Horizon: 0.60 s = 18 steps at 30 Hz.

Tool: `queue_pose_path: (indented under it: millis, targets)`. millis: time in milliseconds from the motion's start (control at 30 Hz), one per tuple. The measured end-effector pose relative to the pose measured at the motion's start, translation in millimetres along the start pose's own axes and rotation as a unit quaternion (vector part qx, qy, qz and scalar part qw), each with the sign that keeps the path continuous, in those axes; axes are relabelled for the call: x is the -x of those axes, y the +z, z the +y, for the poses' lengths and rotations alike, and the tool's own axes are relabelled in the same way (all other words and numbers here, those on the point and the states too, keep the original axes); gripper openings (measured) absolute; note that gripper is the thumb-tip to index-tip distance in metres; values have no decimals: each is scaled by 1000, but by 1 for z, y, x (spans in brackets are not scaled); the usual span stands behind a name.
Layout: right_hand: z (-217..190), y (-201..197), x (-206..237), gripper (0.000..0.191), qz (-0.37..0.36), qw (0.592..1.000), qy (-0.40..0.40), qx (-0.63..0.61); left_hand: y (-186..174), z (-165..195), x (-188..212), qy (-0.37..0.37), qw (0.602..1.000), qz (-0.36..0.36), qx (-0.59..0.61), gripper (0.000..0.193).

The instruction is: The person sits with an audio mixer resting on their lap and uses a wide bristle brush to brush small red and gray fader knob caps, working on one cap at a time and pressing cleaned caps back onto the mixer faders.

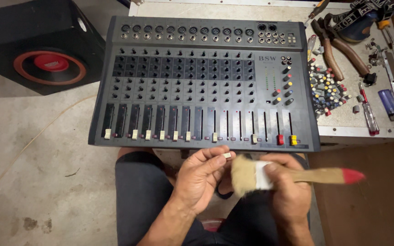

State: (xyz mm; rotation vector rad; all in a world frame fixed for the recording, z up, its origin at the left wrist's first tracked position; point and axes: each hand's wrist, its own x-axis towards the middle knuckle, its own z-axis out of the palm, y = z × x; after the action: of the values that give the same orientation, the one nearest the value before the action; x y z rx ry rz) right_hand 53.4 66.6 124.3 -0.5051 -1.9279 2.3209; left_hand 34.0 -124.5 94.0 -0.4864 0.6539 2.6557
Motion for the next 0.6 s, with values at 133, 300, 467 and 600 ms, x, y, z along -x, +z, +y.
queue_pose_path:
  millis: [133, 300, 467, 600]
  targets:
    - [-8, 14, 3, 27, 18, 990, -103, -90, -1, -7, 1, 8, 1000, -18, 7, 16]
    - [-4, 16, 10, 25, 8, 991, -106, 78, 1, -10, 1, 6, 1000, 3, -5, 17]
    - [4, -4, 5, 19, -24, 990, -35, 132, 0, 1, 2, 3, 1000, 20, -17, 18]
    - [8, -10, 3, 18, -7, 994, -47, 100, 2, 1, 2, 13, 1000, 12, -11, 19]
